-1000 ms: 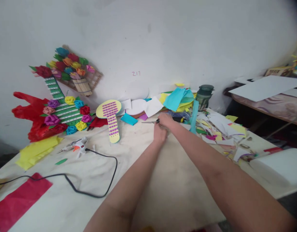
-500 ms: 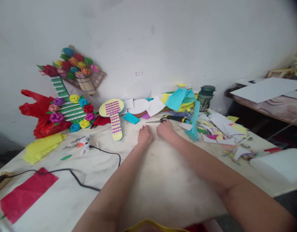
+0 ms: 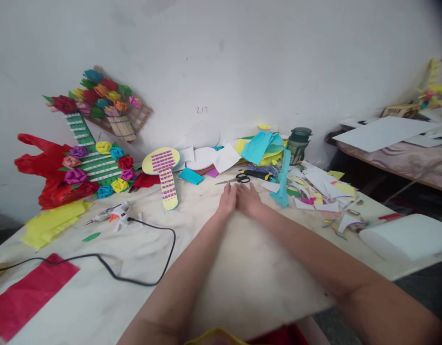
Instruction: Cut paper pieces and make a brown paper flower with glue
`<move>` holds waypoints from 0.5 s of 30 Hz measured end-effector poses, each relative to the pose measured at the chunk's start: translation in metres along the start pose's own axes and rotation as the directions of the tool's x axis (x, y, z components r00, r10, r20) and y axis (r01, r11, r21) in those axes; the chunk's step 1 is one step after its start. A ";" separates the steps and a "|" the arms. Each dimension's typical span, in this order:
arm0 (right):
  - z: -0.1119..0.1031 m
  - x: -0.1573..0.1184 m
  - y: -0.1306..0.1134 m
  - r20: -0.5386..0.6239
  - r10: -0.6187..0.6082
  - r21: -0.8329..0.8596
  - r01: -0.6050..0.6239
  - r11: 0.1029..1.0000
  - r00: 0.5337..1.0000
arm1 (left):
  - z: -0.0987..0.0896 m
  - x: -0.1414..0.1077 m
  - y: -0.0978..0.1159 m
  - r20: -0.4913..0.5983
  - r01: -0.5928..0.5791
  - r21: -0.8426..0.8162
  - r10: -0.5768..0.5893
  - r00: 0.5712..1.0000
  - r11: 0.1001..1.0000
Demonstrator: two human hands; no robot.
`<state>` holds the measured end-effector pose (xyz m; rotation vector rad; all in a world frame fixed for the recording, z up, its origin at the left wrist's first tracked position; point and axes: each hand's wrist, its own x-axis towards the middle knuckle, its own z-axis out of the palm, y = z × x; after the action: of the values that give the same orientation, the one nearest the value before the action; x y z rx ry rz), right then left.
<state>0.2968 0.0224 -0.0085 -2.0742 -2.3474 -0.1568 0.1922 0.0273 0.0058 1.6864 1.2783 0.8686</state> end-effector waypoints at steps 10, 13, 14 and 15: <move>-0.003 -0.010 0.000 -0.239 -0.039 -0.096 0.016 0.995 0.970 | -0.032 -0.004 -0.012 -0.405 0.124 0.374 0.041 0.914 0.919; -0.003 -0.008 -0.008 -0.201 -0.143 -0.064 0.133 0.989 0.969 | -0.030 -0.006 -0.016 -0.328 0.171 0.357 -0.048 0.943 0.918; -0.005 -0.007 -0.007 -0.195 -0.110 -0.079 0.096 0.992 0.975 | -0.027 -0.006 -0.014 -0.248 0.117 0.321 -0.036 0.968 0.940; -0.008 -0.006 -0.005 -0.195 -0.068 -0.106 0.048 0.993 0.978 | -0.023 -0.007 -0.012 -0.158 0.071 0.245 -0.033 0.987 0.967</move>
<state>0.2925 0.0150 -0.0009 -1.9283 -2.3257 -0.4694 0.1657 0.0273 0.0040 1.7979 1.5851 0.8470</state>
